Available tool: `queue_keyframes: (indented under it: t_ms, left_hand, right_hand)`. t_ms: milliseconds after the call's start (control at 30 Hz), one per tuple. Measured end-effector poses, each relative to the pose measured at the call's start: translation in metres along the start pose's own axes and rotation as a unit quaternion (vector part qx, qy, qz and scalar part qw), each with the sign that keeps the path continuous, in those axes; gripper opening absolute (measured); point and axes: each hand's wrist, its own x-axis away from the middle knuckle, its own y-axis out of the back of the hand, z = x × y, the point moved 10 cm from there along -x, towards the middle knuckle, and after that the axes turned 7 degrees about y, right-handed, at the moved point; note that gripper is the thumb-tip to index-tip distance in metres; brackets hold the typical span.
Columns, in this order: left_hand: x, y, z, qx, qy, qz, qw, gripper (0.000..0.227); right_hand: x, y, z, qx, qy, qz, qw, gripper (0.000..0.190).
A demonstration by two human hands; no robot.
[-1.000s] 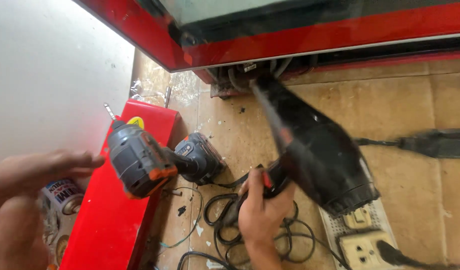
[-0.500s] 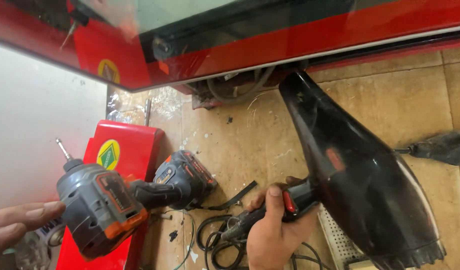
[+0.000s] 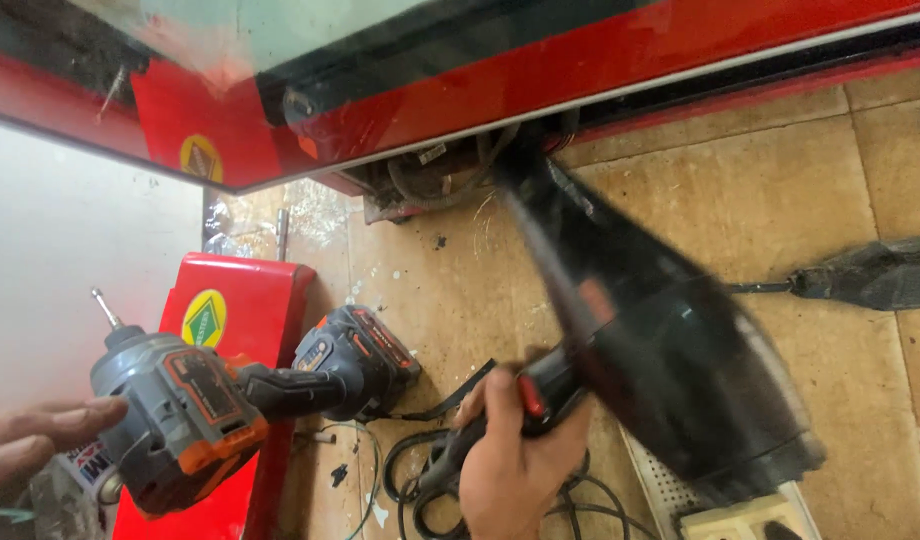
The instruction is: Drying the internal components of a refrigerator using a handheld hairdryer during a repair process.
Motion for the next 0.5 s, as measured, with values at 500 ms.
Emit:
queue_keyframes:
  t_ms: [500]
  left_hand:
    - [0.046,-0.048,-0.136,-0.168,-0.183,-0.071,0.966,0.041]
  right_hand:
    - [-0.003,-0.018,0.003,-0.025,-0.008,0.016,1.000,0.034]
